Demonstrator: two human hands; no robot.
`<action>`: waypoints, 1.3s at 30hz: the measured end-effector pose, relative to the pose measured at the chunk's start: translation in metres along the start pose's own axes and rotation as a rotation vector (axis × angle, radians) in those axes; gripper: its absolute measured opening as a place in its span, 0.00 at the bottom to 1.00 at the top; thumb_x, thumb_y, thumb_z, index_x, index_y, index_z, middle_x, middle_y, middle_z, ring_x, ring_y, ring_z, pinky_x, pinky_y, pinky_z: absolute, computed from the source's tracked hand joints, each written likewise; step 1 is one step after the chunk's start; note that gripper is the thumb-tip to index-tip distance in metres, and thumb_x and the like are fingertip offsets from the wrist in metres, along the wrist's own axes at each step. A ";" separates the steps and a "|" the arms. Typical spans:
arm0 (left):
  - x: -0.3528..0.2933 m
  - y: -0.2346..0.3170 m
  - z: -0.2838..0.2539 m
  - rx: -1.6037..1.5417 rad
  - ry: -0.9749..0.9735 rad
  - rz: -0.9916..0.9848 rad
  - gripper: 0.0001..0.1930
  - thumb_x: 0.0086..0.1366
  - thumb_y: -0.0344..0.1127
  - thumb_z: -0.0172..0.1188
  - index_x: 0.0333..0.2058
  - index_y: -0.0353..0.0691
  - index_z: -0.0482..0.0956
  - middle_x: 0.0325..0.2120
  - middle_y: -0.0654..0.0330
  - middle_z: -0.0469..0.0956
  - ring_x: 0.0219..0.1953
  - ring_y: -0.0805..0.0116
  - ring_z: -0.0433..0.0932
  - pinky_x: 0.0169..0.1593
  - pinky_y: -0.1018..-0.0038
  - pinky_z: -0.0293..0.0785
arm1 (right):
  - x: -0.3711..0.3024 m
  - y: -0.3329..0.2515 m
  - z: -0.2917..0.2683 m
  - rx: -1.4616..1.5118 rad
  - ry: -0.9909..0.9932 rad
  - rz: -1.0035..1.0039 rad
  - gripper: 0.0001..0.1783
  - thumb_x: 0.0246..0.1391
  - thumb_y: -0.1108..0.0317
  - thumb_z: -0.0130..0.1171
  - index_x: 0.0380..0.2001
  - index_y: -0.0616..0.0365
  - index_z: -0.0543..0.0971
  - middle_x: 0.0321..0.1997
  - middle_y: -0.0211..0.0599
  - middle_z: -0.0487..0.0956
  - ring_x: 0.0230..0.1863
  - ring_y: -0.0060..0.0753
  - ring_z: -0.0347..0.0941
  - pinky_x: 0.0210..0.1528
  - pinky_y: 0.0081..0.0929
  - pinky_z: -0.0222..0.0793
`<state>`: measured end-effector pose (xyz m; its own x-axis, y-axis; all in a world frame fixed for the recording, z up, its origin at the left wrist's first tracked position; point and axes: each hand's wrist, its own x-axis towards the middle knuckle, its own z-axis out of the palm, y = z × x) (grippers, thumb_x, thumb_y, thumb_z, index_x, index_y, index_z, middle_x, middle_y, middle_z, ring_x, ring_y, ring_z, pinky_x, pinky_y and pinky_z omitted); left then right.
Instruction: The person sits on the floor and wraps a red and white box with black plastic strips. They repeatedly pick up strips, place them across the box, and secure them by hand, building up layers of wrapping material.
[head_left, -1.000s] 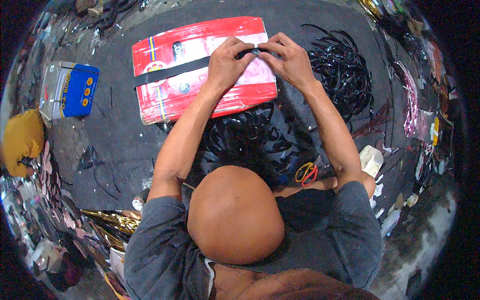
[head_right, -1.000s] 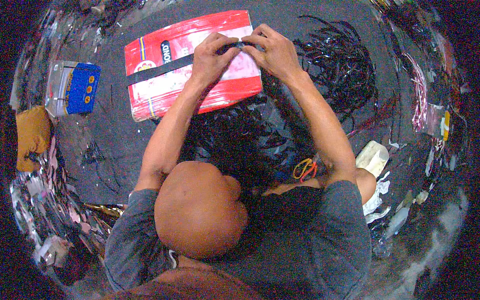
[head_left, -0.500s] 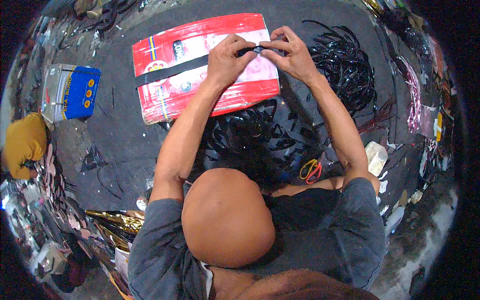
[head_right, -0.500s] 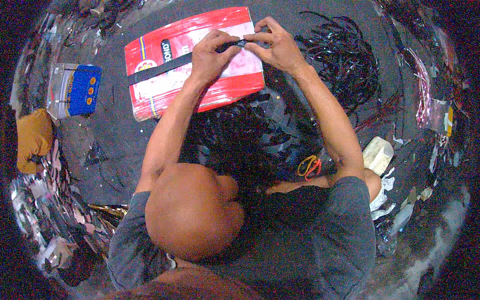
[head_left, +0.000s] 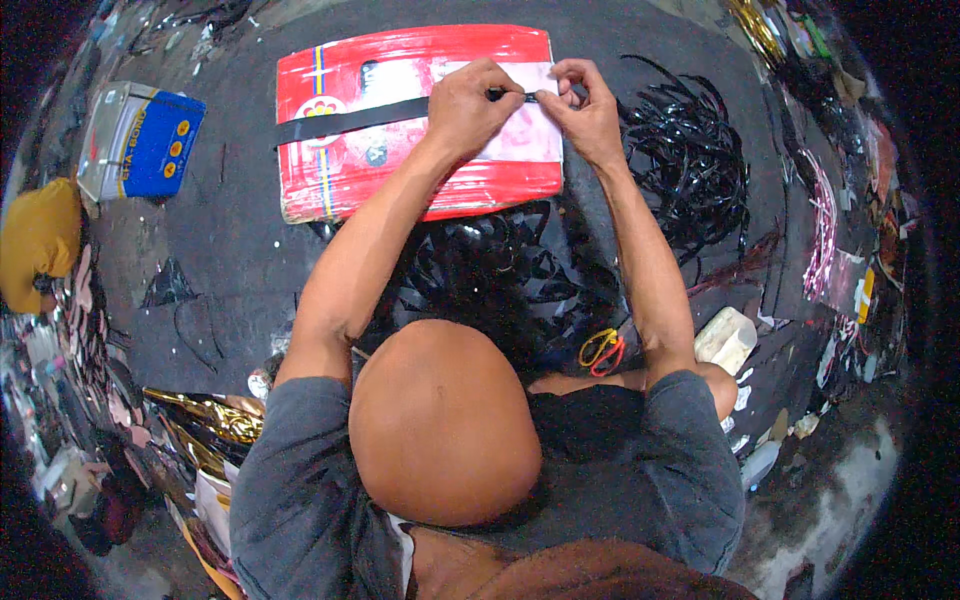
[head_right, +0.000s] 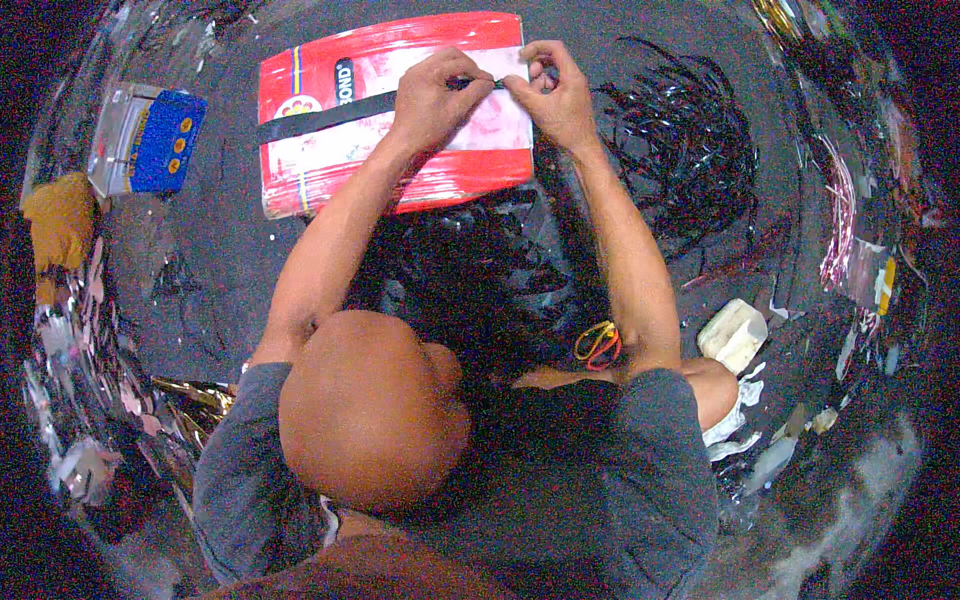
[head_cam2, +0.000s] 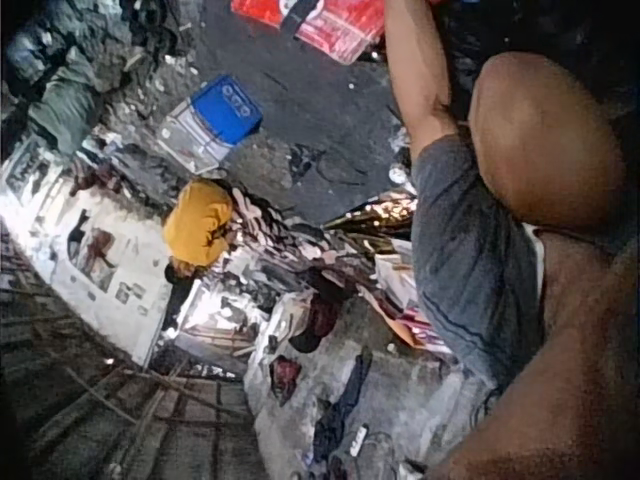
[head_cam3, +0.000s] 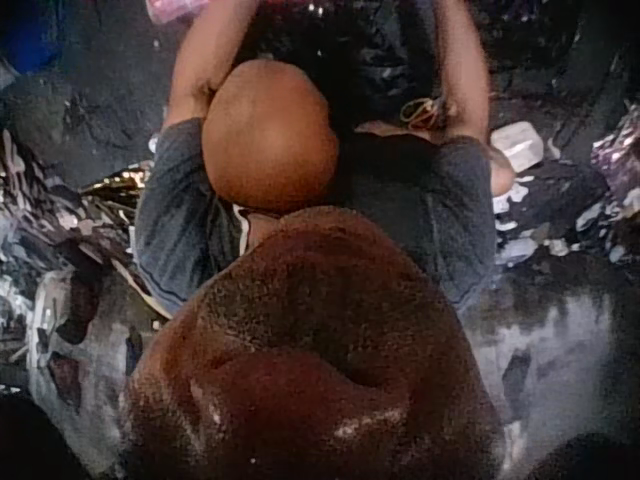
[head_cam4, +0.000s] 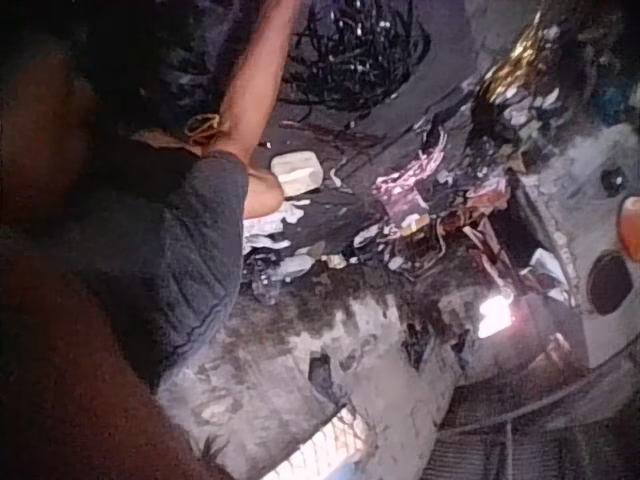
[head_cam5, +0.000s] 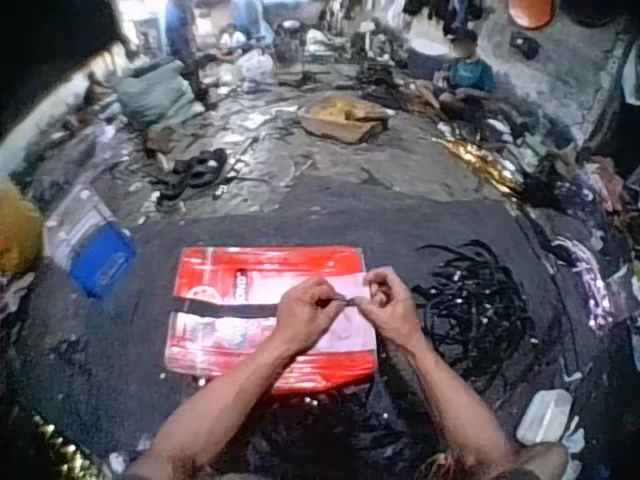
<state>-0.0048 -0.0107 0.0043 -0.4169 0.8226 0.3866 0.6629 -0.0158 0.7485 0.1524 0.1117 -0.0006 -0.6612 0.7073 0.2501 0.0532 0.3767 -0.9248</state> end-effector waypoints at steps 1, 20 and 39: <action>0.002 0.002 0.000 0.015 -0.012 -0.011 0.08 0.55 0.38 0.70 0.29 0.40 0.86 0.30 0.56 0.82 0.33 0.61 0.83 0.40 0.67 0.78 | 0.001 0.002 0.001 0.170 0.016 0.115 0.18 0.49 0.71 0.70 0.45 0.54 0.80 0.31 0.25 0.73 0.31 0.18 0.71 0.34 0.22 0.71; 0.010 -0.001 0.019 -0.178 -0.042 0.183 0.06 0.56 0.31 0.69 0.30 0.36 0.85 0.25 0.57 0.79 0.28 0.66 0.81 0.35 0.71 0.76 | -0.016 0.021 0.001 0.665 0.028 0.477 0.10 0.66 0.61 0.57 0.31 0.52 0.74 0.22 0.21 0.69 0.20 0.13 0.61 0.19 0.17 0.55; 0.017 0.005 0.020 -0.175 -0.042 0.219 0.03 0.54 0.29 0.69 0.28 0.37 0.86 0.27 0.59 0.82 0.28 0.70 0.82 0.34 0.74 0.78 | 0.029 0.025 0.010 -0.525 0.300 0.311 0.17 0.58 0.56 0.60 0.35 0.62 0.80 0.37 0.56 0.83 0.43 0.62 0.79 0.48 0.52 0.74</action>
<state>0.0033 0.0149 0.0037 -0.2472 0.8112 0.5299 0.6154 -0.2909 0.7326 0.1274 0.1357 -0.0188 -0.3239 0.9366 0.1338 0.6136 0.3156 -0.7238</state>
